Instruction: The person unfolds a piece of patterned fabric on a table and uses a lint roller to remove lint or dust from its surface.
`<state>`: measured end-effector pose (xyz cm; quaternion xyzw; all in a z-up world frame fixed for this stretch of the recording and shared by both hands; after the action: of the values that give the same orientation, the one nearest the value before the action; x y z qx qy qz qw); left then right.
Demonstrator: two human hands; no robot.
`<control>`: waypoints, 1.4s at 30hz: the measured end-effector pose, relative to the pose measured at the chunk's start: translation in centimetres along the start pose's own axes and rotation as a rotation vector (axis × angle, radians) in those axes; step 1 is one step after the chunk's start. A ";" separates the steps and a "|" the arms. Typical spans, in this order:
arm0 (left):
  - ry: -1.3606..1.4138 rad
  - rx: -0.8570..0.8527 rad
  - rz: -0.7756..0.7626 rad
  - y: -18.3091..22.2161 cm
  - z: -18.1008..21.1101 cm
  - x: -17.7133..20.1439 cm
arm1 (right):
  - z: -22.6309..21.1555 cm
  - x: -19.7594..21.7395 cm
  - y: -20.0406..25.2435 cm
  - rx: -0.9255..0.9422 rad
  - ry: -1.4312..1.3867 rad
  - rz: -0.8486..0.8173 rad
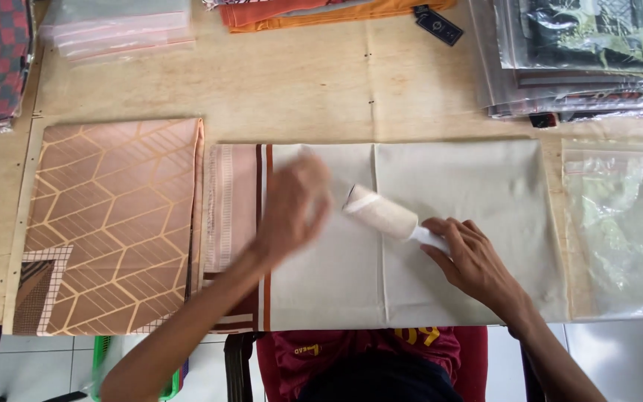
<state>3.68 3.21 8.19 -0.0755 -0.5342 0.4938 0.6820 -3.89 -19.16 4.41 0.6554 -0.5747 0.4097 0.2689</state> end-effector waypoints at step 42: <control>0.319 -0.196 -0.563 5.5 10.6 -4.4 | -0.5 -2.1 -10.2 -0.014 0.030 0.090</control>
<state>-7.82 -1.79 6.27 -0.0663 -0.4656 0.2142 0.8561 5.89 -15.65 4.05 0.6209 -0.6023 0.4270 0.2633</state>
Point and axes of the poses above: each hand's wrist, its own y-axis away from the middle knuckle, its own x-axis out of the back of the hand, z = x × y, the point moved 10 cm from there along -y, towards the middle knuckle, and after that the axes turned 8 degrees about -x, right-handed, at the moved point
